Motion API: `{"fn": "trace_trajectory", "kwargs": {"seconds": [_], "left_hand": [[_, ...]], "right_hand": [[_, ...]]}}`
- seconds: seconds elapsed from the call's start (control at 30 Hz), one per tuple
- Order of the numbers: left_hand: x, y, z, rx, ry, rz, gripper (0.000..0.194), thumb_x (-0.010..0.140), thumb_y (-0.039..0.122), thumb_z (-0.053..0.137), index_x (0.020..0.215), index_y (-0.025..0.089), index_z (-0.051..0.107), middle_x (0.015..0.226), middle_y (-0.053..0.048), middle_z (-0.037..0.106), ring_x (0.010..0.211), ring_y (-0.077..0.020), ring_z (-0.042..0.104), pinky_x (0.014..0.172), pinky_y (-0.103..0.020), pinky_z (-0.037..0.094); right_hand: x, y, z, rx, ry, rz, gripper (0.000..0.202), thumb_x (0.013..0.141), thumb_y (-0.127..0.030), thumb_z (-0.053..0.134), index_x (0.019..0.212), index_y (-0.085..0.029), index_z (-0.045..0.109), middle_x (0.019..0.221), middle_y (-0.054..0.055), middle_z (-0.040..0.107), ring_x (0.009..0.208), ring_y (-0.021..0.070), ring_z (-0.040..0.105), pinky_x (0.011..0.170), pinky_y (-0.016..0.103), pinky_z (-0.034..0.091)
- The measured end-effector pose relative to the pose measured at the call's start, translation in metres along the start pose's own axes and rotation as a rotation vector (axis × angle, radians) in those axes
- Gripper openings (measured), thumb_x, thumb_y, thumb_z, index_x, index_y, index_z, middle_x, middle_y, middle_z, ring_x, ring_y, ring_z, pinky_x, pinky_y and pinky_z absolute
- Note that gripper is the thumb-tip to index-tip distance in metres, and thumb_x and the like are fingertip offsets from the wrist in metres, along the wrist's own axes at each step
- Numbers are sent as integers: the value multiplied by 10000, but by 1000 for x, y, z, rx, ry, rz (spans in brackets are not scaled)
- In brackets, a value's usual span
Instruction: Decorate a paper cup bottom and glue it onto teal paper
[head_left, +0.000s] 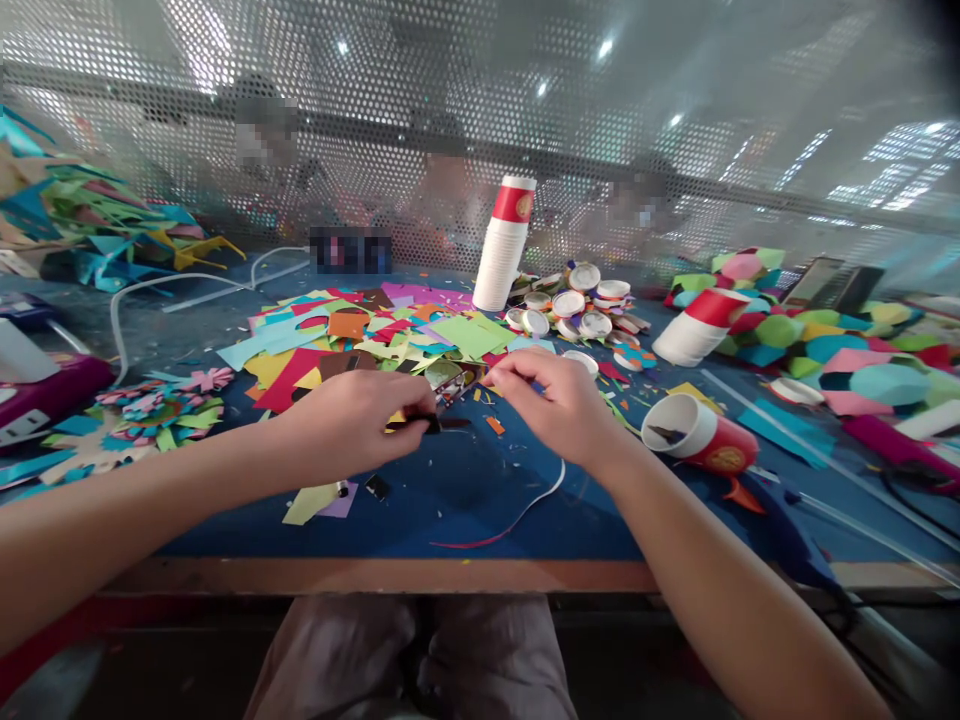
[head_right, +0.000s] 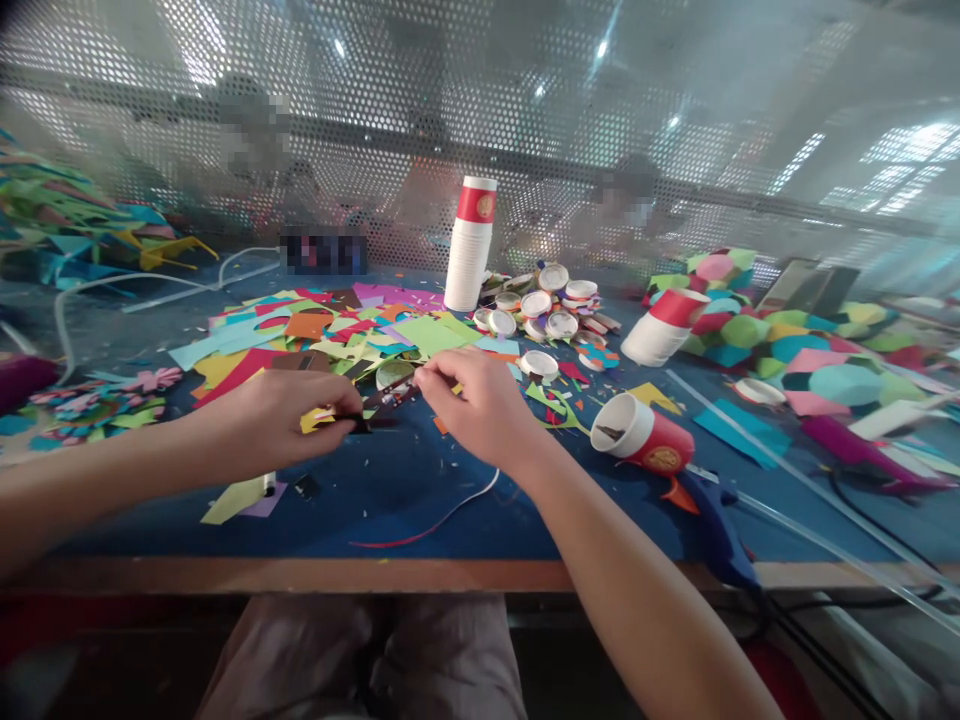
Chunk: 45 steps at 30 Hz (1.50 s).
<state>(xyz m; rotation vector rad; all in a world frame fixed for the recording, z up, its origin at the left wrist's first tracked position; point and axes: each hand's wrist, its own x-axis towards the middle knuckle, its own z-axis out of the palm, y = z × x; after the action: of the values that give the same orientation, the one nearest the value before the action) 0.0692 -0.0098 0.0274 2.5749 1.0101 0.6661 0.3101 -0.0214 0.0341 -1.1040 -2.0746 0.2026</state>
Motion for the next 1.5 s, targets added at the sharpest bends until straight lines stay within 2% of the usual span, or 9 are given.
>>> {"fn": "trace_trajectory", "kwargs": {"seconds": [0.07,0.2,0.37,0.5,0.57,0.7,1.03,1.3,1.5], "left_hand": [[-1,-1,0,-142,-11,-150,103,792,288,590,811,206,650,724,16,657,670,-151,577,611,-266,363],[-5,-7,5,-351,-5,-290,183,772,383,616,810,204,617,682,14,659,612,-147,594,550,-245,406],[-8,0,10,-608,119,-388,234,775,424,565,764,200,497,634,29,598,585,-115,576,556,-230,437],[-11,12,12,-819,201,-416,204,743,355,622,739,182,513,623,38,574,590,-99,550,575,-223,432],[-13,15,13,-874,216,-417,189,724,321,656,748,175,538,638,46,559,585,-90,521,553,-213,407],[-19,18,14,-781,205,-390,153,735,301,663,757,169,589,656,41,575,595,-89,508,535,-204,390],[-19,12,15,-640,209,-232,35,750,203,628,756,189,598,748,27,677,716,-126,625,642,-222,490],[-16,13,17,-724,211,-302,71,716,220,628,712,184,567,660,38,596,607,-100,524,530,-206,418],[-12,7,17,-865,187,-425,126,696,247,626,731,192,519,598,44,522,525,-89,466,446,-194,322]], "right_hand": [[-1,-1,-1,10,49,8,271,936,-288,507,740,-175,657,706,21,657,693,140,578,643,282,426],[-5,-9,1,55,196,-54,245,942,-280,522,756,-175,643,650,-6,596,608,111,533,573,259,404],[-11,-23,11,-85,363,-387,180,865,-144,639,706,-184,567,627,-9,563,607,124,524,603,283,447],[-13,-32,21,-273,349,-559,90,824,-150,729,853,-163,645,726,36,635,697,169,566,690,333,506],[-13,-34,24,-321,337,-560,113,824,-180,745,898,-139,669,757,58,648,733,187,571,712,347,519],[-13,-36,29,-322,311,-537,114,823,-168,746,899,-122,675,780,73,666,764,198,572,729,356,525],[-13,-41,35,-355,249,-489,149,815,-84,684,808,-211,604,718,20,642,734,185,579,706,353,542],[-13,-43,32,-347,216,-490,170,803,-83,654,781,-230,572,711,17,631,705,181,573,711,359,511],[-16,-43,23,-188,309,-433,139,811,-110,527,792,-234,467,704,6,532,660,168,532,645,367,462]]}}
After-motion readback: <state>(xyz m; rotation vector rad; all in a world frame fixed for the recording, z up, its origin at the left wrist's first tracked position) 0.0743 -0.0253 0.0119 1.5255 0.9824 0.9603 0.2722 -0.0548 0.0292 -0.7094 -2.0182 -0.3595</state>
